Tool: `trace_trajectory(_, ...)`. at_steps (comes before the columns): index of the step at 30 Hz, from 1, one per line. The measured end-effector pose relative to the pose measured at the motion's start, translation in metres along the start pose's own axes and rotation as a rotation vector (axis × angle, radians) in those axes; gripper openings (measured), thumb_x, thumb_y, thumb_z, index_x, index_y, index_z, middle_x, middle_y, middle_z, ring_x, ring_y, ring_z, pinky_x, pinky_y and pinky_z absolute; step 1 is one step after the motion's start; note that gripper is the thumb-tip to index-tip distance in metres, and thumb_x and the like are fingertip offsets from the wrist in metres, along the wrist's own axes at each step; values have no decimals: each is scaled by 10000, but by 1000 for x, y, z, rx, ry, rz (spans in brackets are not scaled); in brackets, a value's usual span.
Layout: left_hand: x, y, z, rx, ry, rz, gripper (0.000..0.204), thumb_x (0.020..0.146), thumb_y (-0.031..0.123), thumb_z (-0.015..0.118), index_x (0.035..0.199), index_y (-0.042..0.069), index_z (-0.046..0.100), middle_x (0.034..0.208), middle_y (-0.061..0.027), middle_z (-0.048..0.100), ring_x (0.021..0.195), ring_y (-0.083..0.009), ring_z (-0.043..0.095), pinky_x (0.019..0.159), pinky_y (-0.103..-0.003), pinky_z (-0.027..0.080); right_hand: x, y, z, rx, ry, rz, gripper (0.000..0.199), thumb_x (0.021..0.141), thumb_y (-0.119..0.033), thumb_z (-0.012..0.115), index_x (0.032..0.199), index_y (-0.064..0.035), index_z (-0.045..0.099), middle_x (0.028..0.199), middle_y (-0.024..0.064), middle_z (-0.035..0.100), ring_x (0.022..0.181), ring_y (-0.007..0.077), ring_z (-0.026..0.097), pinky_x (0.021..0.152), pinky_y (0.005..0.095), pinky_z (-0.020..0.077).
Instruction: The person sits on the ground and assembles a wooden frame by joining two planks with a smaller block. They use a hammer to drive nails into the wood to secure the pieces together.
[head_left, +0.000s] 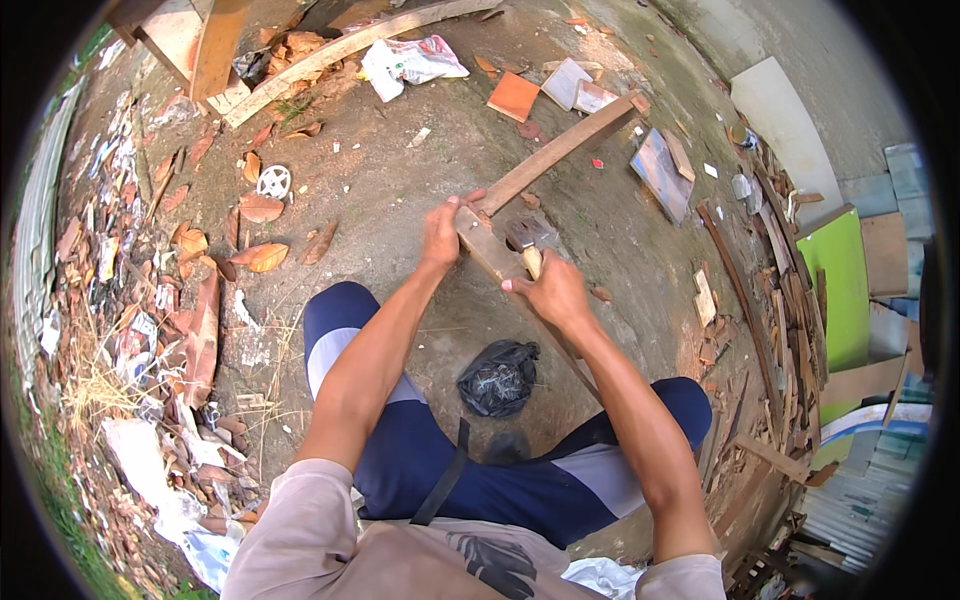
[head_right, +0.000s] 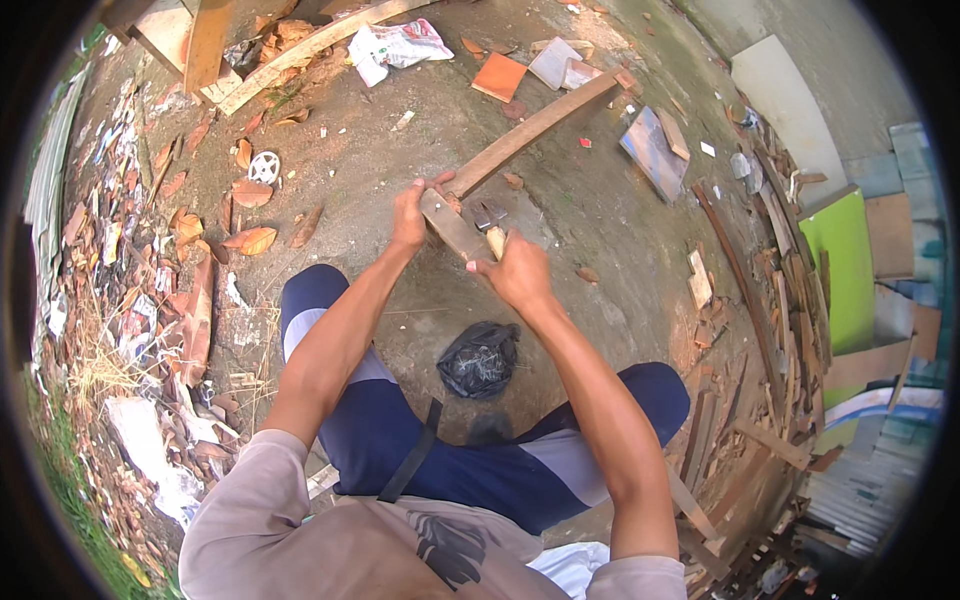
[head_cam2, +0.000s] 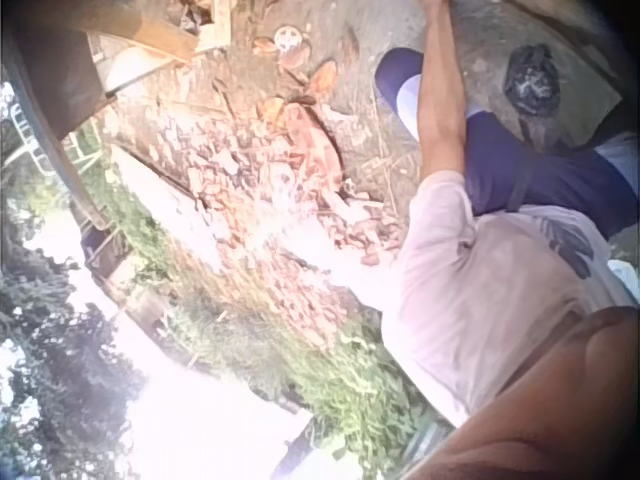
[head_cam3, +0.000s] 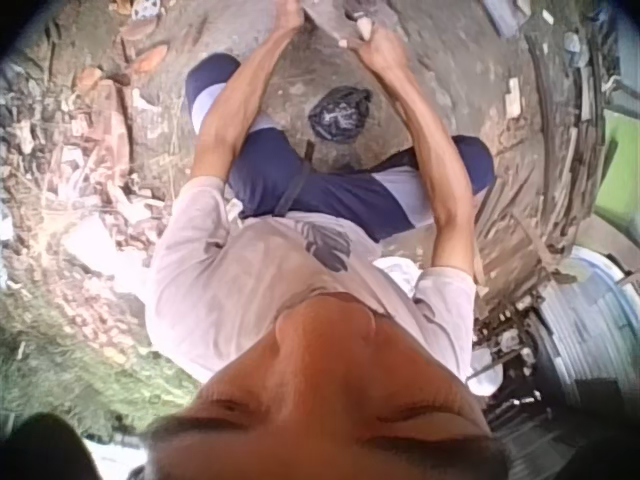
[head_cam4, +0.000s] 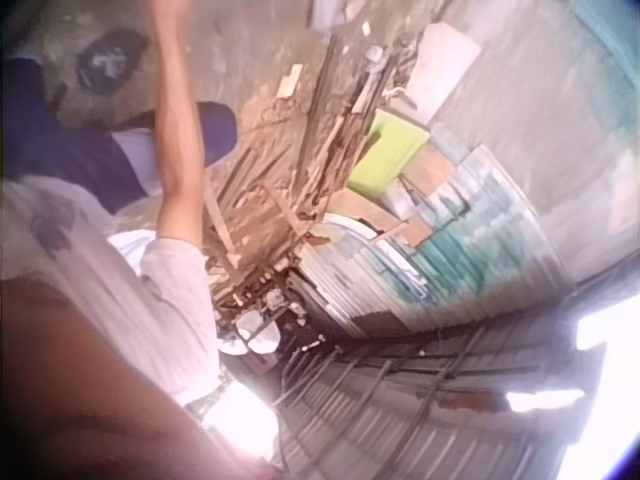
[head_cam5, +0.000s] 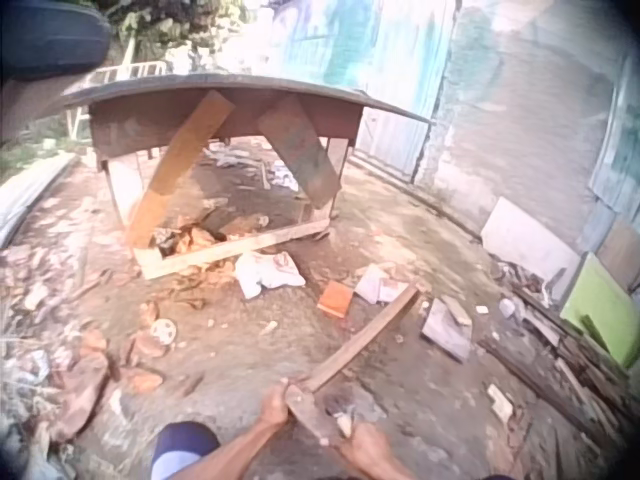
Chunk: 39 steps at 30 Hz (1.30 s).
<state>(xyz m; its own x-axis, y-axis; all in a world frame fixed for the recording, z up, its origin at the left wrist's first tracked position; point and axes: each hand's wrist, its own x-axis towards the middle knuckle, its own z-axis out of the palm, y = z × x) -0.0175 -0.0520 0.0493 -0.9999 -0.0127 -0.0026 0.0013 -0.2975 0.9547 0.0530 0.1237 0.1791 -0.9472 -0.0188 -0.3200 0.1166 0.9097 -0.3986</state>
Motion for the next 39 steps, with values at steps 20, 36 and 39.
trace_trajectory(20,-5,16,13,191,109,-39,499,969,305,333,897,-48,678,1041,-144,743,880,-240,678,831,-333,513,-6,-56,-19,221,199,-167,314,910,-242,679,1033,39,609,805,257,650,738,395,654,697,449,500)
trace_trajectory(36,0,-16,1,96,74,29,474,944,298,382,904,-66,683,1221,-166,694,1067,-276,647,950,-367,473,-20,-93,-48,513,324,-139,335,899,-243,677,1084,27,603,896,281,667,822,468,643,729,461,503)
trace_trajectory(39,0,-14,15,50,58,39,479,953,300,375,891,-59,685,1225,-163,692,1077,-282,643,953,-373,470,-5,-44,-7,138,143,-77,333,904,-244,677,1084,26,604,870,272,665,779,449,649,709,456,507)
